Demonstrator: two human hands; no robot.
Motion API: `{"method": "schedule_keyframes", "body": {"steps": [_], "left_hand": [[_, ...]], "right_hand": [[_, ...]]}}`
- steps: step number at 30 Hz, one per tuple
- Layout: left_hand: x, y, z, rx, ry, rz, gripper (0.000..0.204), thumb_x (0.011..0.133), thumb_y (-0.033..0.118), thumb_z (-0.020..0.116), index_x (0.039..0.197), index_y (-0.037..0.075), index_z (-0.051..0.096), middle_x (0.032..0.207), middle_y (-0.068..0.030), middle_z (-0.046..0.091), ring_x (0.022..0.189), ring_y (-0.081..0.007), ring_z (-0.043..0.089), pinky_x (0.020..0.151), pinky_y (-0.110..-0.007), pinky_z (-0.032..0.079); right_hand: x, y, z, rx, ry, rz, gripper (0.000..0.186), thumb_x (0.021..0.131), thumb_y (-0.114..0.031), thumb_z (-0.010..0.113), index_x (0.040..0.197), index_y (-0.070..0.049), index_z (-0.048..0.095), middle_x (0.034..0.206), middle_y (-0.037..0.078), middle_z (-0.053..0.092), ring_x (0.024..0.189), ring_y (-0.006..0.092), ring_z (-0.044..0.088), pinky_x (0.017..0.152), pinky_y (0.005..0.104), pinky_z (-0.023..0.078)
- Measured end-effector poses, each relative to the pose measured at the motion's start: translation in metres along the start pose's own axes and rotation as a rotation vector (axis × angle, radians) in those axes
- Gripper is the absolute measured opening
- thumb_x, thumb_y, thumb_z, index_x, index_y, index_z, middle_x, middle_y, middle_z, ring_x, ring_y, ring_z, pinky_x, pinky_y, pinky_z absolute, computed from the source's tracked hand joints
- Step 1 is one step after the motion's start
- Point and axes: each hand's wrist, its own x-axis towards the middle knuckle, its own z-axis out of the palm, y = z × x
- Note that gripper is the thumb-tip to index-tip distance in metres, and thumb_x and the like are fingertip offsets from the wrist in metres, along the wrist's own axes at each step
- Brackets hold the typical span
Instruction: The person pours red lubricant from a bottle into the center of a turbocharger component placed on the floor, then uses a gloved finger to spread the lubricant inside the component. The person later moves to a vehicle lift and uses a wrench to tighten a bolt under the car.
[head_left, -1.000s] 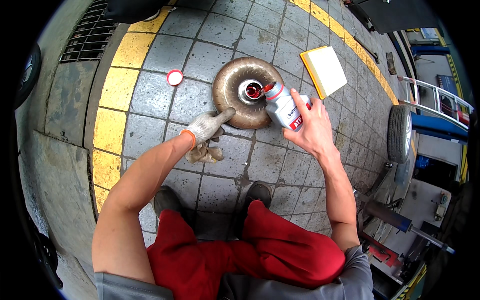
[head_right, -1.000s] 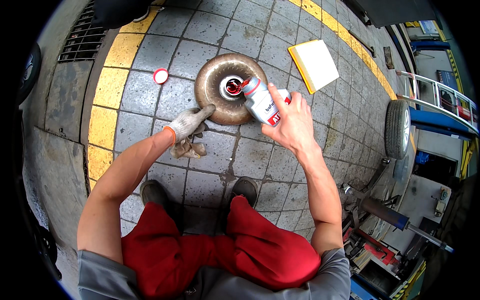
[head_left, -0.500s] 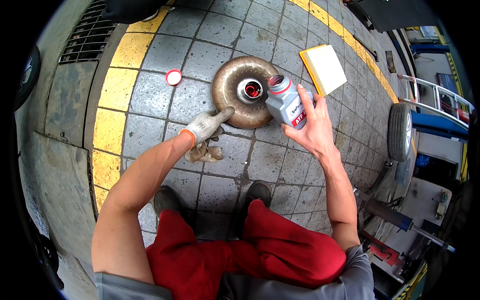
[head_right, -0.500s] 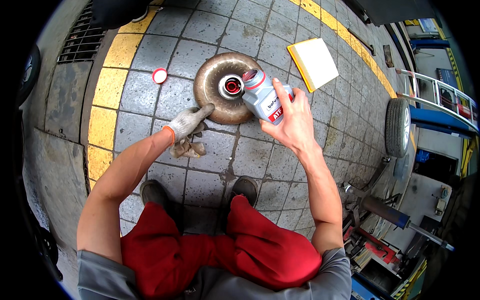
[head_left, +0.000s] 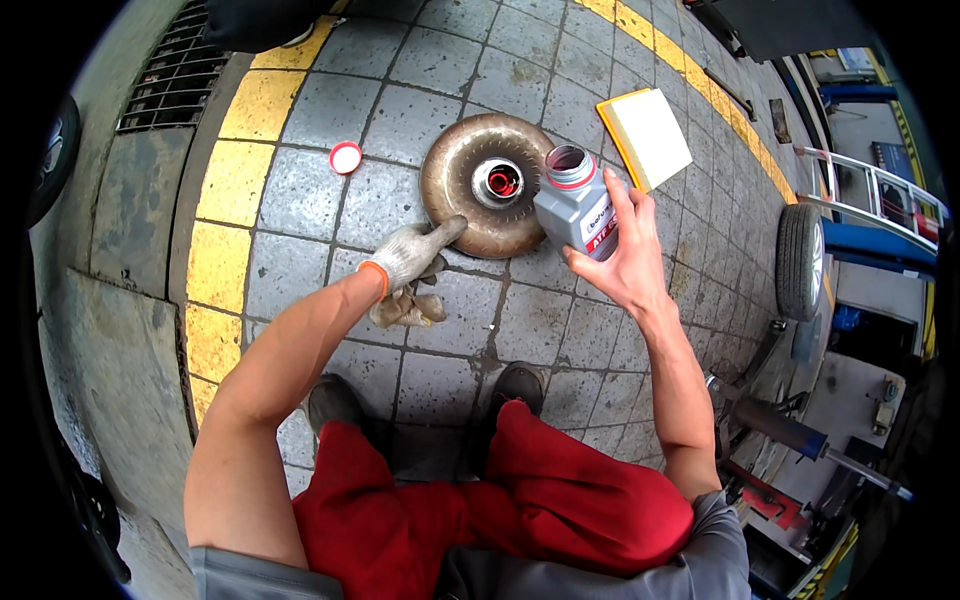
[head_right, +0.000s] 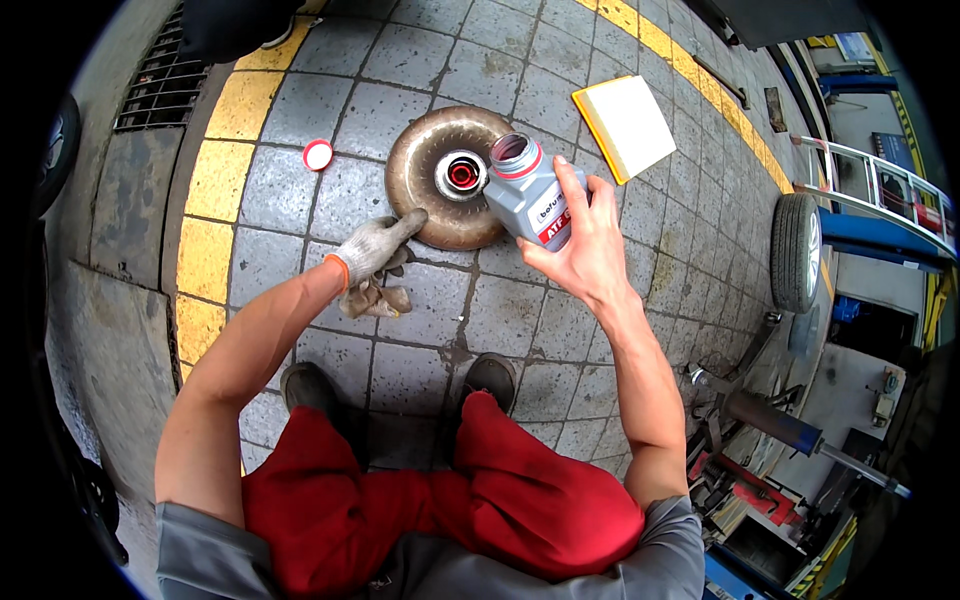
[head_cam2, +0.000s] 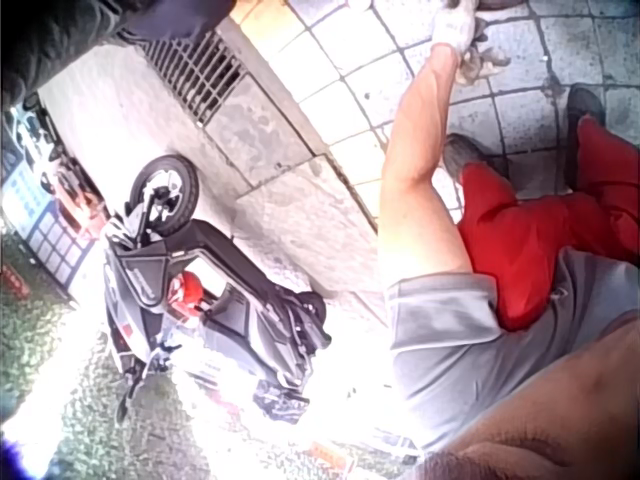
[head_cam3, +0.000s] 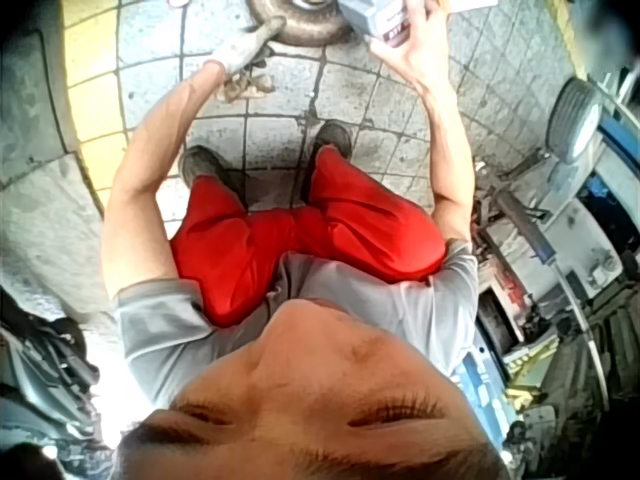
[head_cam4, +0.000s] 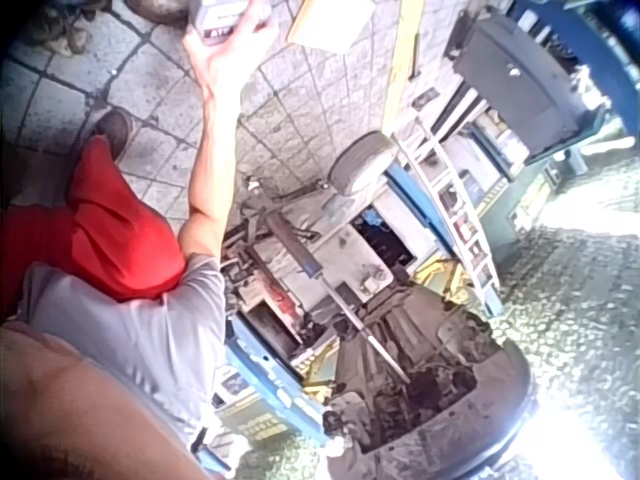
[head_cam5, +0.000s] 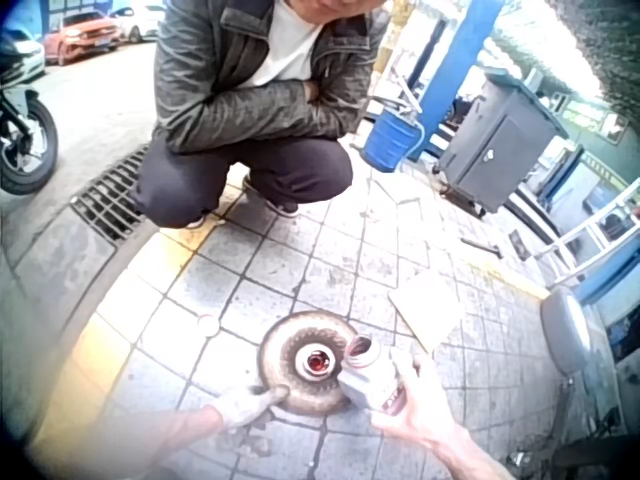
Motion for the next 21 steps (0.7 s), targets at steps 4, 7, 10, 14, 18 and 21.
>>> {"method": "schedule_keyframes", "body": {"steps": [4, 7, 10, 14, 18, 21], "left_hand": [[0.002, -0.005, -0.001, -0.009, 0.012, 0.011, 0.107, 0.087, 0.087, 0.061, 0.136, -0.008, 0.066, 0.095, -0.0148, 0.073, 0.088, -0.0255, 0.072, 0.082, -0.042, 0.06], [0.002, -0.003, 0.0, -0.011, 0.013, 0.022, 0.108, 0.087, 0.087, 0.062, 0.138, -0.009, 0.065, 0.097, -0.0162, 0.073, 0.09, -0.0262, 0.072, 0.084, -0.042, 0.06], [0.002, -0.003, -0.001, -0.011, 0.004, 0.015, 0.108, 0.087, 0.086, 0.063, 0.138, -0.009, 0.065, 0.096, -0.0157, 0.072, 0.089, -0.0253, 0.071, 0.083, -0.041, 0.059], [0.0, 0.0, -0.001, -0.029, -0.011, -0.001, 0.107, 0.087, 0.085, 0.064, 0.137, -0.01, 0.065, 0.092, -0.0141, 0.071, 0.086, -0.0234, 0.07, 0.081, -0.04, 0.059], [-0.001, 0.0, 0.001, -0.046, 0.003, 0.013, 0.105, 0.088, 0.083, 0.064, 0.136, -0.01, 0.065, 0.092, -0.0135, 0.07, 0.084, -0.0223, 0.069, 0.079, -0.039, 0.059], [0.0, 0.001, -0.001, -0.037, -0.02, 0.001, 0.105, 0.088, 0.083, 0.063, 0.137, -0.009, 0.065, 0.094, -0.0144, 0.071, 0.086, -0.0227, 0.069, 0.08, -0.039, 0.059]], "right_hand": [[-0.005, 0.005, 0.004, 0.095, 0.05, 0.002, 0.118, 0.068, -0.028, 0.092, 0.167, -0.01, 0.03, 0.145, 0.029, 0.044, 0.132, 0.0456, 0.054, 0.11, 0.0519, 0.052], [-0.01, 0.009, 0.006, 0.123, 0.05, 0.006, 0.124, 0.069, -0.027, 0.094, 0.168, -0.005, 0.022, 0.148, 0.027, 0.043, 0.136, 0.0437, 0.051, 0.114, 0.0515, 0.049], [-0.016, 0.018, 0.011, 0.188, 0.096, 0.03, 0.126, 0.069, -0.027, 0.094, 0.168, -0.004, 0.021, 0.149, 0.027, 0.042, 0.138, 0.0427, 0.049, 0.118, 0.0509, 0.045], [-0.025, 0.034, 0.017, 0.211, 0.179, 0.165, 0.125, 0.069, -0.028, 0.094, 0.168, -0.003, 0.021, 0.155, 0.024, 0.042, 0.143, 0.0389, 0.047, 0.123, 0.0496, 0.039], [-0.031, 0.066, 0.031, 0.376, 0.296, 0.314, 0.123, 0.072, -0.025, 0.093, 0.168, -0.001, 0.02, 0.159, 0.023, 0.041, 0.144, 0.0349, 0.048, 0.123, 0.0488, 0.039], [-0.034, 0.088, 0.039, 0.464, 0.377, 0.43, 0.122, 0.077, -0.025, 0.093, 0.169, -0.001, 0.016, 0.162, 0.023, 0.038, 0.146, 0.0355, 0.046, 0.122, 0.0488, 0.039]]}}
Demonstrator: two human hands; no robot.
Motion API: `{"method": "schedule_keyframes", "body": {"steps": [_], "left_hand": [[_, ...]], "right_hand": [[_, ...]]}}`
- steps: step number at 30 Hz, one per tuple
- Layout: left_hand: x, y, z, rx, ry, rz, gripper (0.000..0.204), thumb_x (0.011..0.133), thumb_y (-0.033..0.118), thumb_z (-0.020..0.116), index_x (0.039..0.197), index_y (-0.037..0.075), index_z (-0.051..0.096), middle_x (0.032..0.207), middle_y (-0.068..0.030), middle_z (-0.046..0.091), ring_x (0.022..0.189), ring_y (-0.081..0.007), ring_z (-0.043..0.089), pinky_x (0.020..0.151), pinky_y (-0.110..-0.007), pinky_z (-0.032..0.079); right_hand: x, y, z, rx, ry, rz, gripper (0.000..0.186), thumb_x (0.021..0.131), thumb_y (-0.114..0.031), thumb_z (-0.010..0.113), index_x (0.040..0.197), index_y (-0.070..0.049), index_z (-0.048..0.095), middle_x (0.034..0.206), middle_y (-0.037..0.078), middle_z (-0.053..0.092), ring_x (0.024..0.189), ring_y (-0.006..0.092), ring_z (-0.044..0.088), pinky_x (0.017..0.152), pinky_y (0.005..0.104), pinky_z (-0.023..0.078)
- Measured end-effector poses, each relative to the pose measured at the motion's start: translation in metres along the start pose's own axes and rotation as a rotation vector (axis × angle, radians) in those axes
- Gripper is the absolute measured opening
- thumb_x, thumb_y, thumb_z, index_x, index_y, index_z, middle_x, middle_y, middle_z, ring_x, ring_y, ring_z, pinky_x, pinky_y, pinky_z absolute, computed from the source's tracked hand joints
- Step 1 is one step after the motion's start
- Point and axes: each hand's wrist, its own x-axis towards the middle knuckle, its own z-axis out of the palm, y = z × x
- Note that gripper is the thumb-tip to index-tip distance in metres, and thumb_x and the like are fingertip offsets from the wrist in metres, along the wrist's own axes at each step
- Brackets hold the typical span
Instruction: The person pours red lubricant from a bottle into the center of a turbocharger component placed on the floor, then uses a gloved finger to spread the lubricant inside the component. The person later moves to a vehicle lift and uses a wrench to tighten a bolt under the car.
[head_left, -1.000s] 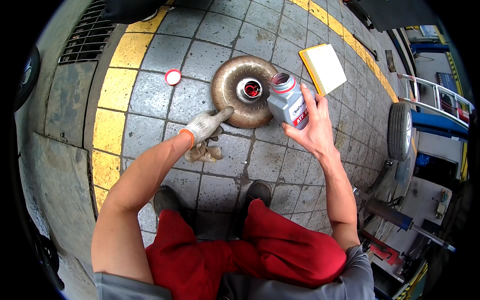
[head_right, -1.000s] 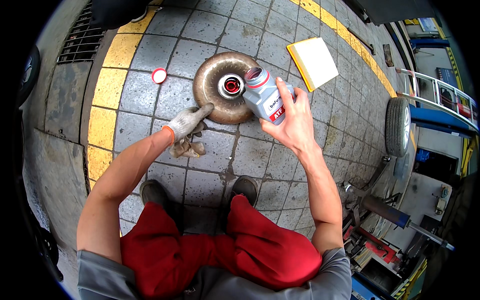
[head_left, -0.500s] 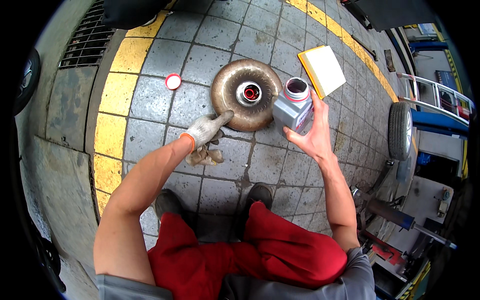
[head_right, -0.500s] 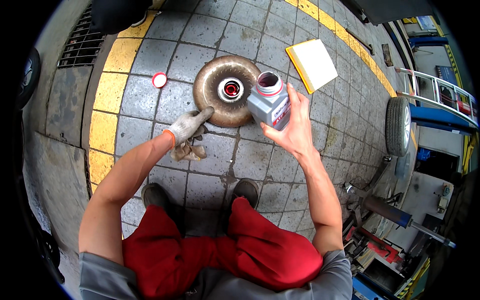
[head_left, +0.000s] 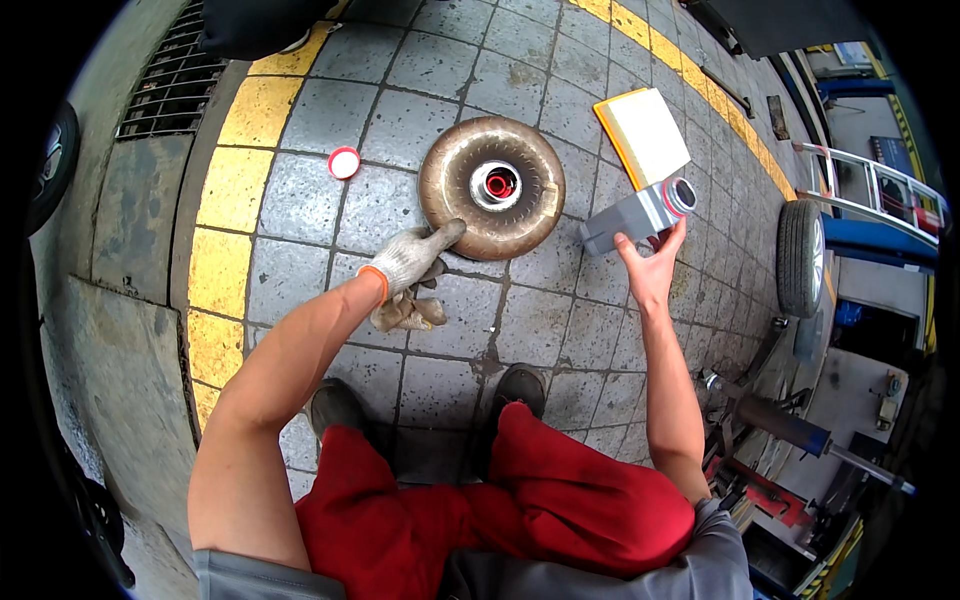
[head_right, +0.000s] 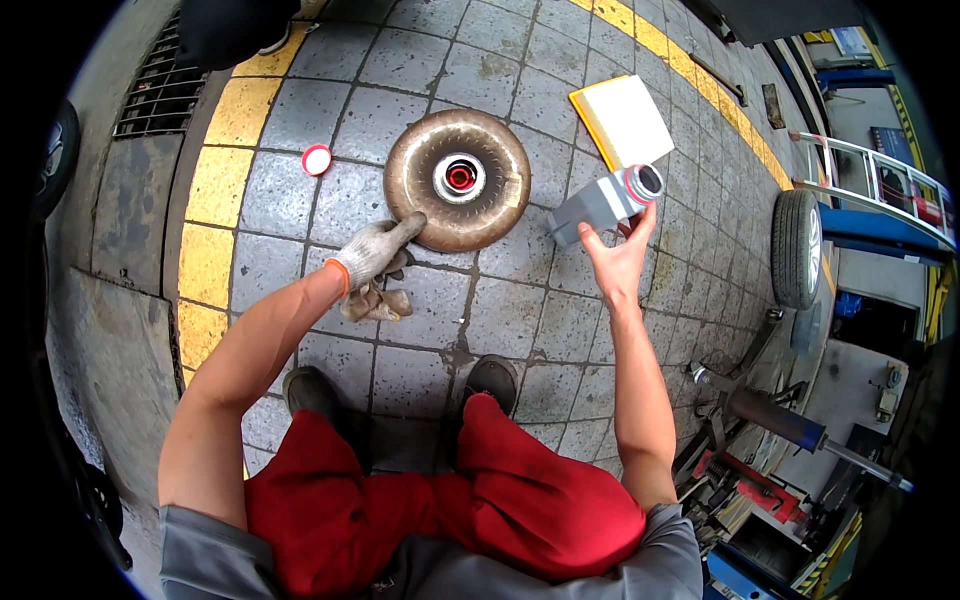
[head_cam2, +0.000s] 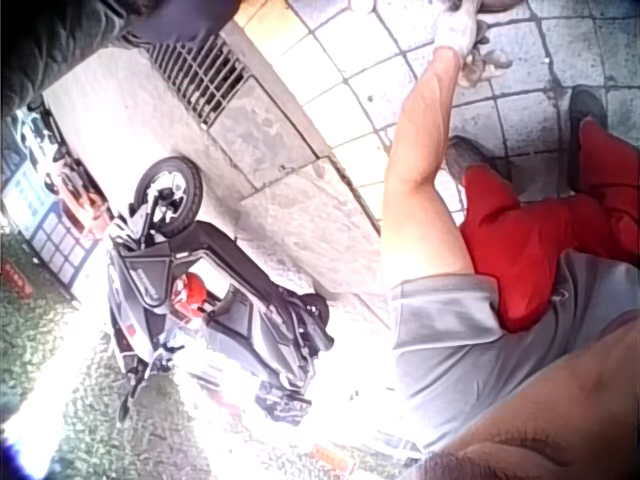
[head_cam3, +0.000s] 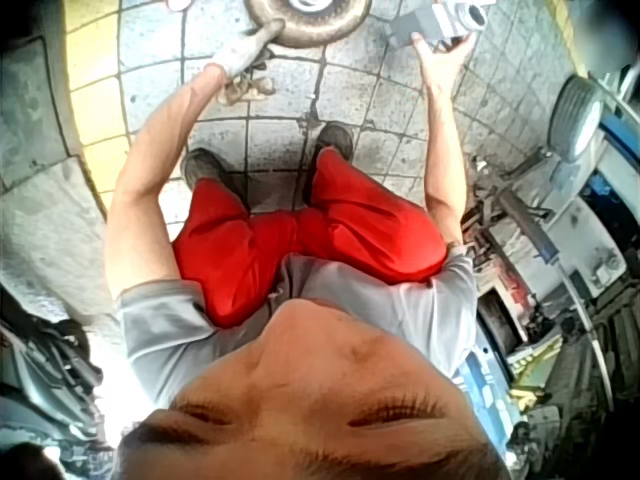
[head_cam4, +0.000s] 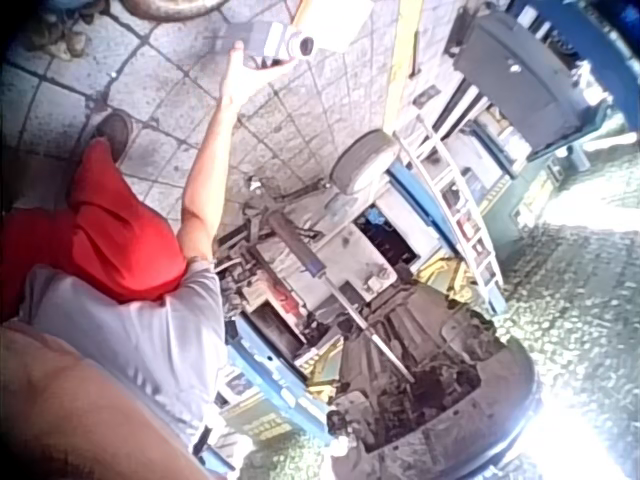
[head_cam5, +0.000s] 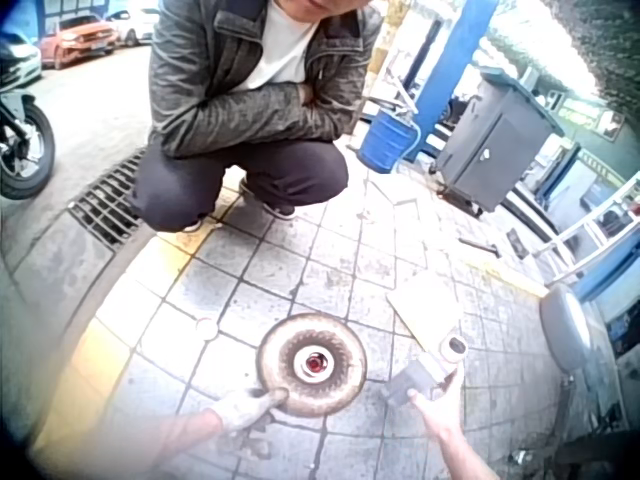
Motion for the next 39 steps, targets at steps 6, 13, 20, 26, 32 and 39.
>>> {"method": "schedule_keyframes", "body": {"steps": [6, 13, 20, 26, 32, 39], "left_hand": [[0.005, -0.004, 0.001, 0.032, 0.004, -0.016, 0.106, 0.087, 0.085, 0.062, 0.139, -0.007, 0.065, 0.099, -0.016, 0.072, 0.091, -0.0254, 0.07, 0.084, -0.041, 0.058], [0.006, -0.006, 0.002, 0.027, 0.019, -0.012, 0.105, 0.087, 0.086, 0.061, 0.138, -0.006, 0.066, 0.099, -0.0159, 0.073, 0.09, -0.0251, 0.07, 0.084, -0.041, 0.058], [0.013, -0.012, 0.003, 0.027, 0.025, 0.007, 0.099, 0.089, 0.086, 0.061, 0.126, -0.005, 0.072, 0.086, -0.0109, 0.071, 0.08, -0.0207, 0.068, 0.075, -0.038, 0.057], [0.011, -0.011, 0.003, 0.036, 0.037, 0.018, 0.097, 0.089, 0.086, 0.06, 0.122, -0.005, 0.072, 0.081, -0.0087, 0.069, 0.075, -0.0197, 0.067, 0.072, -0.037, 0.056], [0.008, -0.008, 0.004, 0.027, 0.055, 0.03, 0.097, 0.089, 0.085, 0.061, 0.122, -0.005, 0.072, 0.08, -0.008, 0.068, 0.075, -0.0197, 0.067, 0.071, -0.038, 0.056], [0.007, -0.008, 0.002, 0.013, 0.029, 0.017, 0.094, 0.089, 0.085, 0.061, 0.117, -0.004, 0.073, 0.074, -0.0057, 0.065, 0.069, -0.0175, 0.063, 0.065, -0.037, 0.054]], "right_hand": [[0.01, 0.073, 0.0, 0.183, 0.116, 0.151, 0.121, 0.081, -0.016, 0.093, 0.169, -0.006, 0.01, 0.164, 0.022, 0.033, 0.15, 0.0361, 0.042, 0.125, 0.0517, 0.039], [0.0, 0.09, 0.008, 0.156, 0.156, 0.143, 0.122, 0.083, -0.013, 0.092, 0.169, -0.004, 0.007, 0.165, 0.022, 0.026, 0.153, 0.0356, 0.036, 0.126, 0.0527, 0.04], [-0.001, 0.098, 0.009, 0.095, 0.147, 0.123, 0.123, 0.084, -0.015, 0.093, 0.169, -0.003, 0.004, 0.166, 0.022, 0.022, 0.151, 0.0357, 0.037, 0.12, 0.0529, 0.046], [-0.002, 0.094, 0.011, 0.074, 0.145, 0.088, 0.125, 0.085, -0.018, 0.093, 0.169, -0.003, 0.002, 0.166, 0.022, 0.021, 0.15, 0.0357, 0.036, 0.118, 0.0507, 0.049], [-0.001, 0.1, 0.012, 0.032, 0.165, 0.083, 0.129, 0.084, -0.021, 0.093, 0.169, 0.0, -0.001, 0.166, 0.024, 0.017, 0.153, 0.0373, 0.031, 0.117, 0.0492, 0.051], [-0.002, 0.098, 0.013, 0.002, 0.159, 0.073, 0.13, 0.084, -0.023, 0.094, 0.169, 0.001, -0.001, 0.166, 0.025, 0.017, 0.154, 0.0382, 0.029, 0.117, 0.0482, 0.051]]}}
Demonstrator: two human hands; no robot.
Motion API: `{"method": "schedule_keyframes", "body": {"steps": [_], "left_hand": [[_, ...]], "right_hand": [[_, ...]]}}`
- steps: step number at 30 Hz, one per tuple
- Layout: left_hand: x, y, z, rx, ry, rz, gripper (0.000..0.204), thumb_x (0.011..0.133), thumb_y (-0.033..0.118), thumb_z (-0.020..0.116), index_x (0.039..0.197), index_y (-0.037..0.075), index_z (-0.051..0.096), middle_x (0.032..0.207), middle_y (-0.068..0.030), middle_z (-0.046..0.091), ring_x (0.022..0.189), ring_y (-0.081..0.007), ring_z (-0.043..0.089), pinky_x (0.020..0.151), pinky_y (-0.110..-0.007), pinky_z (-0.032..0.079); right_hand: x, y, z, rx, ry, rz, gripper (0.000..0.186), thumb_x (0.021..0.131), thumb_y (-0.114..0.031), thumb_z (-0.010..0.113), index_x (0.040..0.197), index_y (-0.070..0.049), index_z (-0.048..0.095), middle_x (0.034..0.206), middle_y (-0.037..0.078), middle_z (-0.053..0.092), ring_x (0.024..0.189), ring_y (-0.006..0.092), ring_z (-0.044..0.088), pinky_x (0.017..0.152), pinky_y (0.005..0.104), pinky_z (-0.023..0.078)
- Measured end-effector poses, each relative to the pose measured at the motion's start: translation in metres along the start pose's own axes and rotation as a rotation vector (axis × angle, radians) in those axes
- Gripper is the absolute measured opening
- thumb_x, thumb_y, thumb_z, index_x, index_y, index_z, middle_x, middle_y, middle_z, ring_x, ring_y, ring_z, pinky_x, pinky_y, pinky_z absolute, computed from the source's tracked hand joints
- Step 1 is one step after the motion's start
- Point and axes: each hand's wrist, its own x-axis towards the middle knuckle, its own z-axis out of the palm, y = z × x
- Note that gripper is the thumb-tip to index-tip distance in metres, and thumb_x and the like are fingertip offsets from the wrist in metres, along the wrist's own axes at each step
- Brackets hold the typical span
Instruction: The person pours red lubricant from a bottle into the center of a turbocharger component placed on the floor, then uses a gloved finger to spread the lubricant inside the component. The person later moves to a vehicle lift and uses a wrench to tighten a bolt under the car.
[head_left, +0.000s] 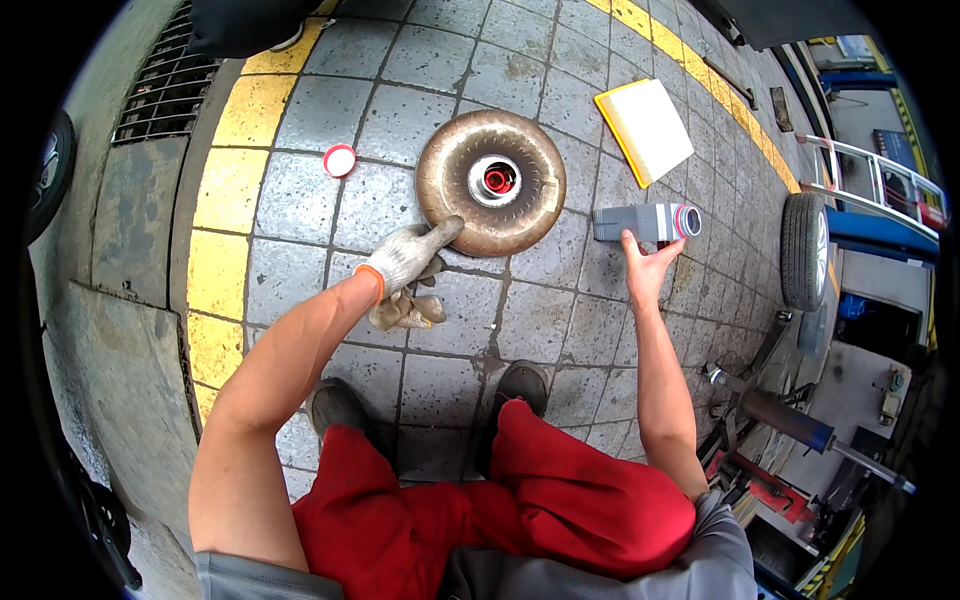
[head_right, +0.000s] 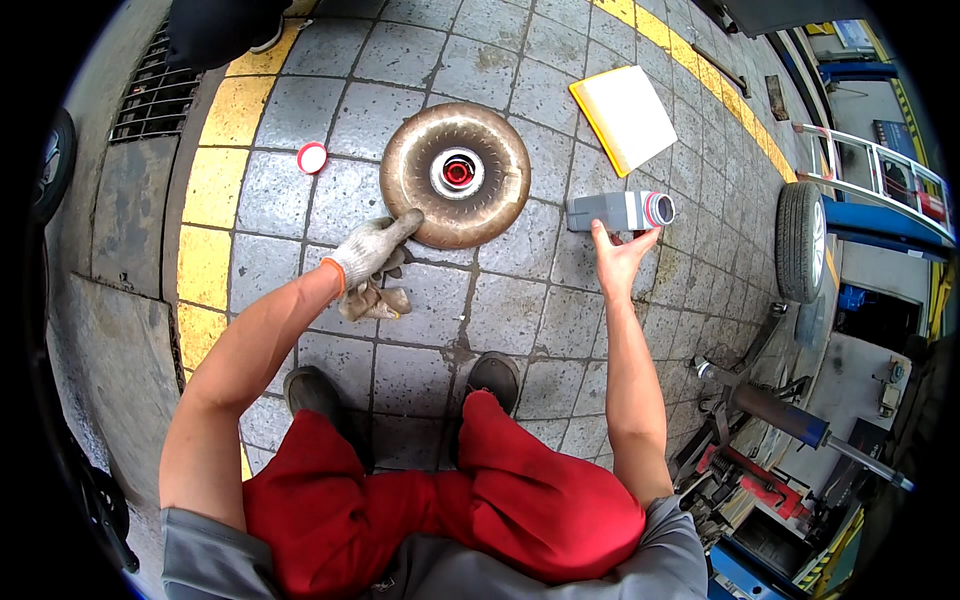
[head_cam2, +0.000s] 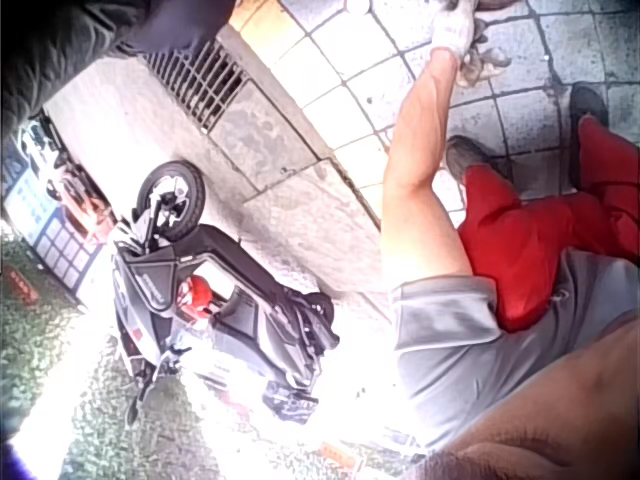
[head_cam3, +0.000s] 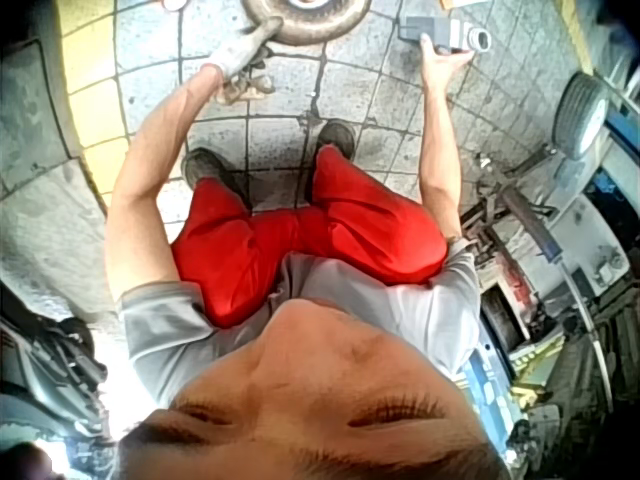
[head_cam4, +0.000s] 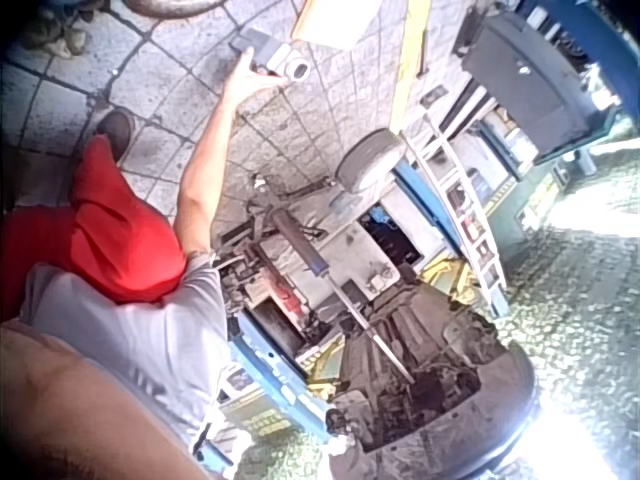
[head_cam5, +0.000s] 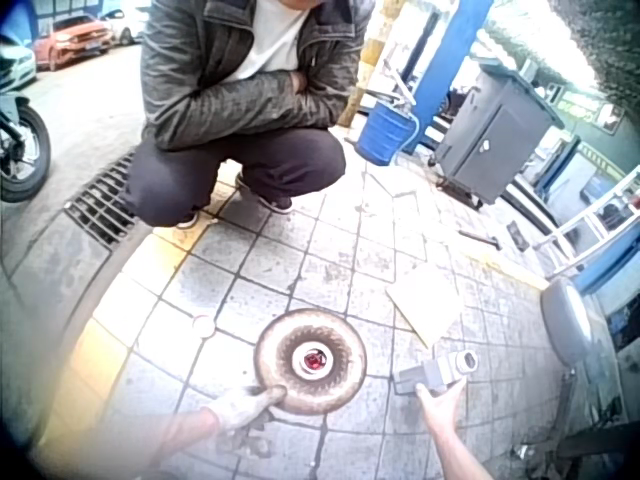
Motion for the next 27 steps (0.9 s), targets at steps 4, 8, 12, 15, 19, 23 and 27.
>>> {"method": "schedule_keyframes", "body": {"steps": [4, 8, 12, 15, 19, 23, 27], "left_hand": [[-0.0012, 0.0013, 0.0001, 0.006, 0.005, 0.013, 0.092, 0.09, 0.085, 0.061, 0.115, -0.003, 0.073, 0.072, -0.0039, 0.063, 0.066, -0.0153, 0.06, 0.062, -0.035, 0.052], [0.0001, 0.0003, -0.0001, 0.016, 0.011, 0.009, 0.091, 0.091, 0.084, 0.061, 0.115, -0.003, 0.073, 0.071, -0.0034, 0.062, 0.065, -0.0148, 0.059, 0.062, -0.035, 0.051], [-0.0011, 0.0019, 0.0005, 0.02, 0.009, 0.028, 0.094, 0.09, 0.085, 0.06, 0.116, -0.004, 0.073, 0.073, -0.0048, 0.064, 0.068, -0.0165, 0.062, 0.065, -0.036, 0.053], [0.0009, 0.0001, -0.0001, 0.043, 0.024, 0.026, 0.097, 0.089, 0.086, 0.06, 0.118, -0.005, 0.073, 0.077, -0.0068, 0.066, 0.072, -0.0187, 0.065, 0.069, -0.037, 0.055], [0.0015, -0.0007, -0.0012, 0.042, 0.009, 0.012, 0.098, 0.089, 0.086, 0.06, 0.12, -0.006, 0.072, 0.079, -0.0079, 0.067, 0.075, -0.02, 0.067, 0.071, -0.038, 0.056], [-0.0001, 0.0011, -0.0006, 0.03, 0.001, 0.009, 0.094, 0.09, 0.086, 0.06, 0.117, -0.004, 0.073, 0.078, -0.0071, 0.066, 0.072, -0.0188, 0.066, 0.067, -0.037, 0.055], [-0.001, 0.0014, -0.0012, 0.023, -0.005, 0.013, 0.092, 0.091, 0.085, 0.06, 0.115, -0.003, 0.073, 0.077, -0.0066, 0.065, 0.07, -0.0181, 0.065, 0.064, -0.037, 0.055]], "right_hand": [[-0.0006, -0.0035, -0.0007, -0.014, 0.002, -0.006, 0.129, 0.084, -0.023, 0.094, 0.169, 0.001, -0.001, 0.166, 0.026, 0.017, 0.154, 0.0382, 0.028, 0.117, 0.0479, 0.051], [-0.0013, -0.0055, 0.0002, -0.02, 0.004, 0.002, 0.129, 0.085, -0.023, 0.093, 0.169, 0.001, -0.001, 0.166, 0.026, 0.016, 0.154, 0.0384, 0.028, 0.119, 0.048, 0.049], [-0.0006, -0.0028, -0.0015, -0.022, 0.008, -0.007, 0.128, 0.085, -0.023, 0.093, 0.169, 0.001, -0.001, 0.166, 0.026, 0.016, 0.155, 0.0386, 0.028, 0.121, 0.0481, 0.047], [-0.0004, -0.0022, -0.0008, -0.023, 0.008, -0.013, 0.128, 0.085, -0.022, 0.093, 0.169, 0.001, -0.001, 0.166, 0.026, 0.016, 0.154, 0.0384, 0.029, 0.121, 0.0482, 0.047], [-0.002, -0.0069, 0.0002, -0.024, 0.002, -0.001, 0.127, 0.085, -0.021, 0.093, 0.169, 0.0, -0.001, 0.166, 0.025, 0.017, 0.153, 0.038, 0.031, 0.118, 0.0482, 0.05], [-0.0025, -0.0096, -0.0005, 0.011, 0.0, 0.011, 0.127, 0.086, -0.02, 0.092, 0.169, -0.001, -0.002, 0.166, 0.025, 0.017, 0.153, 0.0376, 0.032, 0.117, 0.0482, 0.051], [-0.0024, -0.0102, -0.0004, 0.001, -0.007, 0.016, 0.128, 0.086, -0.021, 0.092, 0.169, 0.0, -0.002, 0.166, 0.025, 0.017, 0.153, 0.0376, 0.032, 0.118, 0.0481, 0.05]]}}
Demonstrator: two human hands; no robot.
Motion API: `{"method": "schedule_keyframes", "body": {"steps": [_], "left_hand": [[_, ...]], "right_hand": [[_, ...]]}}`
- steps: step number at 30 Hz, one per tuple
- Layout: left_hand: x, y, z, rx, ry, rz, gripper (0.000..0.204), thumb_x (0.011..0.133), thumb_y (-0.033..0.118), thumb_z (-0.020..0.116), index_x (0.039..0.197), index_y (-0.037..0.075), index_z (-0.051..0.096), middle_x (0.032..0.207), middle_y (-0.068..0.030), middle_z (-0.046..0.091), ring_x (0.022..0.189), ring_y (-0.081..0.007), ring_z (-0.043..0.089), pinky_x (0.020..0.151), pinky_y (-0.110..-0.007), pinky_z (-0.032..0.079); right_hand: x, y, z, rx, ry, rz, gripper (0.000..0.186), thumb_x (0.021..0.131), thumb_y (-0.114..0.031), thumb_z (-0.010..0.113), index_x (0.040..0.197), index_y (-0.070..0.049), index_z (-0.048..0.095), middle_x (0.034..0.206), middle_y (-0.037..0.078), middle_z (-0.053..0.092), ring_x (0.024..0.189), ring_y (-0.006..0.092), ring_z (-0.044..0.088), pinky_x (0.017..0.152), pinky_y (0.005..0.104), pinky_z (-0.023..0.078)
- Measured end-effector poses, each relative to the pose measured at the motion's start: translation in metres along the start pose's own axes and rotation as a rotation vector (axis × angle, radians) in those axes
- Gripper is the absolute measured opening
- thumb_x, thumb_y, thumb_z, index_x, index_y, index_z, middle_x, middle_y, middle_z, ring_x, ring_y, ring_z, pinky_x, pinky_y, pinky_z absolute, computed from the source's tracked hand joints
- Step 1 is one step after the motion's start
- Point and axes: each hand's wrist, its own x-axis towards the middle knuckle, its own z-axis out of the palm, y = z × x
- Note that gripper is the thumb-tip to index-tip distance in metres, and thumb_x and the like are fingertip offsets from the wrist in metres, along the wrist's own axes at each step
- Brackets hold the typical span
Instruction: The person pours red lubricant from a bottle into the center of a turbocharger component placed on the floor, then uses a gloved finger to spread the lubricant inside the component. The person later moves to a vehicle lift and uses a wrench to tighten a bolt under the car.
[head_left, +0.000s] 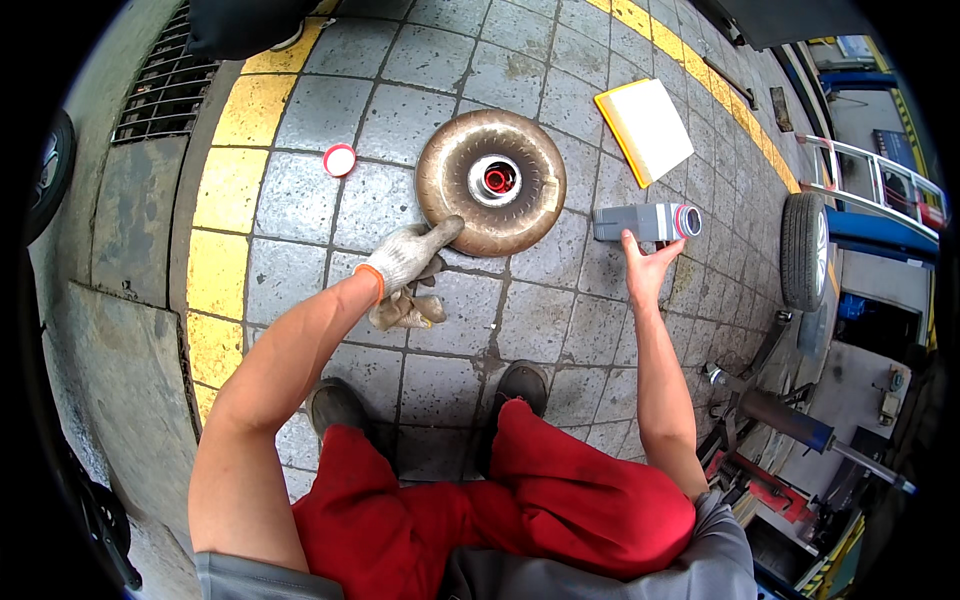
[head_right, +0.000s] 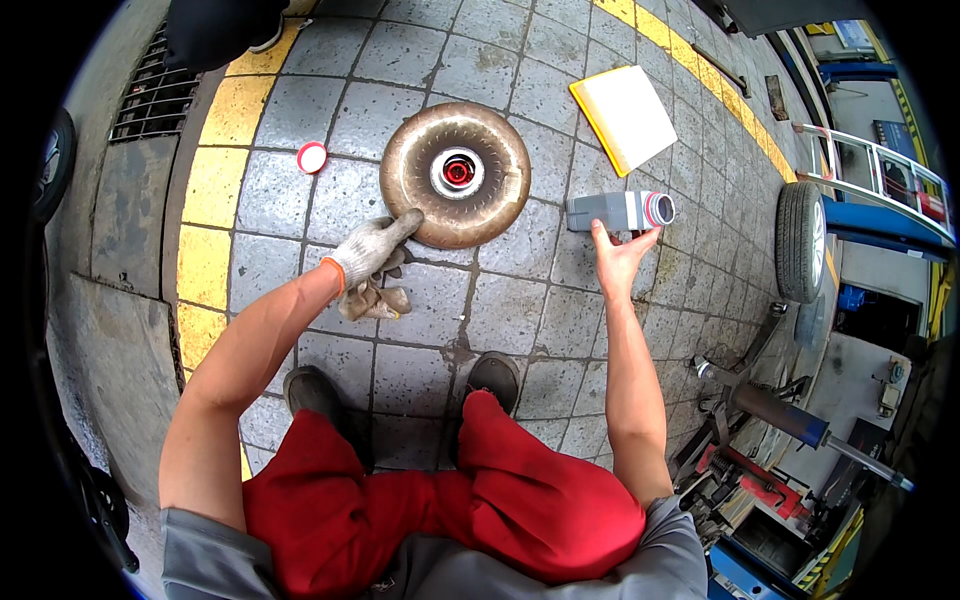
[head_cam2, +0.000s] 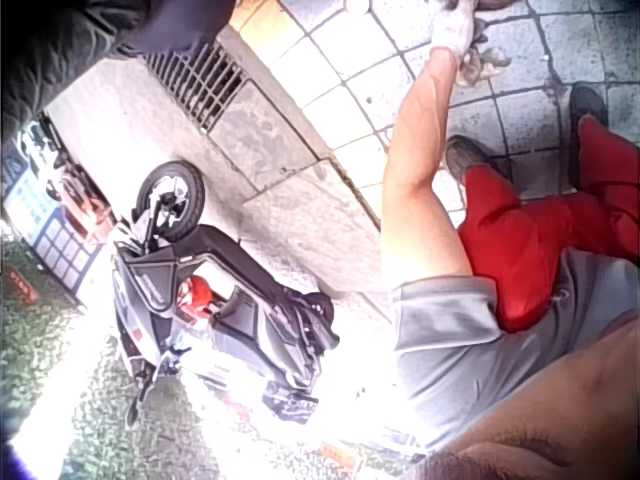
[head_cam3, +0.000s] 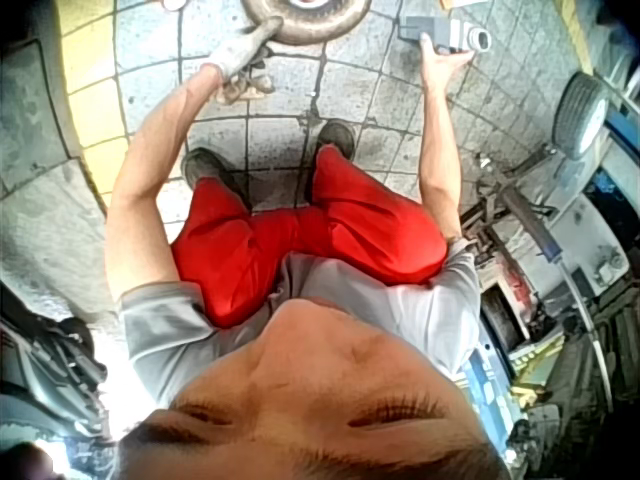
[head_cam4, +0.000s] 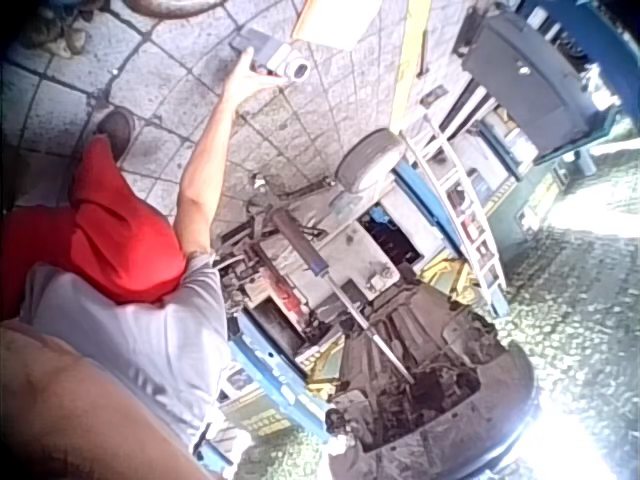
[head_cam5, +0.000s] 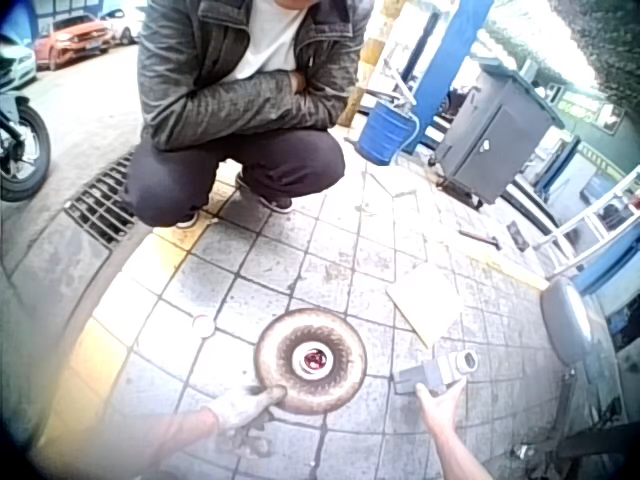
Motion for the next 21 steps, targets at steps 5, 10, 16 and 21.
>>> {"method": "schedule_keyframes", "body": {"steps": [5, 10, 16, 21], "left_hand": [[-0.001, 0.002, 0.0, -0.001, 0.002, -0.022, 0.092, 0.091, 0.084, 0.061, 0.117, -0.003, 0.073, 0.077, -0.0059, 0.065, 0.07, -0.0172, 0.064, 0.066, -0.035, 0.055], [-0.004, 0.005, 0.002, -0.026, 0.02, -0.026, 0.093, 0.09, 0.083, 0.063, 0.12, -0.004, 0.072, 0.078, -0.0052, 0.064, 0.07, -0.0161, 0.062, 0.067, -0.035, 0.055], [-0.002, 0.002, 0.003, -0.107, -0.008, -0.039, 0.094, 0.089, 0.083, 0.065, 0.122, -0.006, 0.07, 0.077, -0.0046, 0.064, 0.07, -0.0158, 0.061, 0.066, -0.036, 0.054], [0.0, 0.007, 0.003, -0.04, -0.008, -0.041, 0.095, 0.09, 0.083, 0.062, 0.125, -0.005, 0.069, 0.082, -0.0071, 0.067, 0.074, -0.018, 0.063, 0.07, -0.038, 0.054]], "right_hand": [[0.002, 0.006, 0.0, -0.008, 0.005, -0.022, 0.128, 0.086, -0.022, 0.092, 0.169, 0.001, -0.002, 0.166, 0.026, 0.017, 0.153, 0.0381, 0.032, 0.122, 0.048, 0.044], [0.003, 0.01, -0.001, -0.073, 0.013, -0.041, 0.127, 0.086, -0.02, 0.092, 0.169, 0.0, -0.002, 0.166, 0.026, 0.017, 0.152, 0.0378, 0.033, 0.122, 0.0483, 0.044], [-0.001, -0.003, 0.003, 0.021, 0.007, 0.008, 0.126, 0.086, -0.016, 0.091, 0.169, 0.0, -0.003, 0.164, 0.025, 0.019, 0.151, 0.0374, 0.034, 0.12, 0.0493, 0.047], [0.003, 0.009, -0.001, -0.008, 0.006, -0.016, 0.126, 0.086, -0.017, 0.091, 0.169, 0.0, -0.003, 0.165, 0.025, 0.018, 0.151, 0.0379, 0.035, 0.119, 0.0495, 0.048]]}}
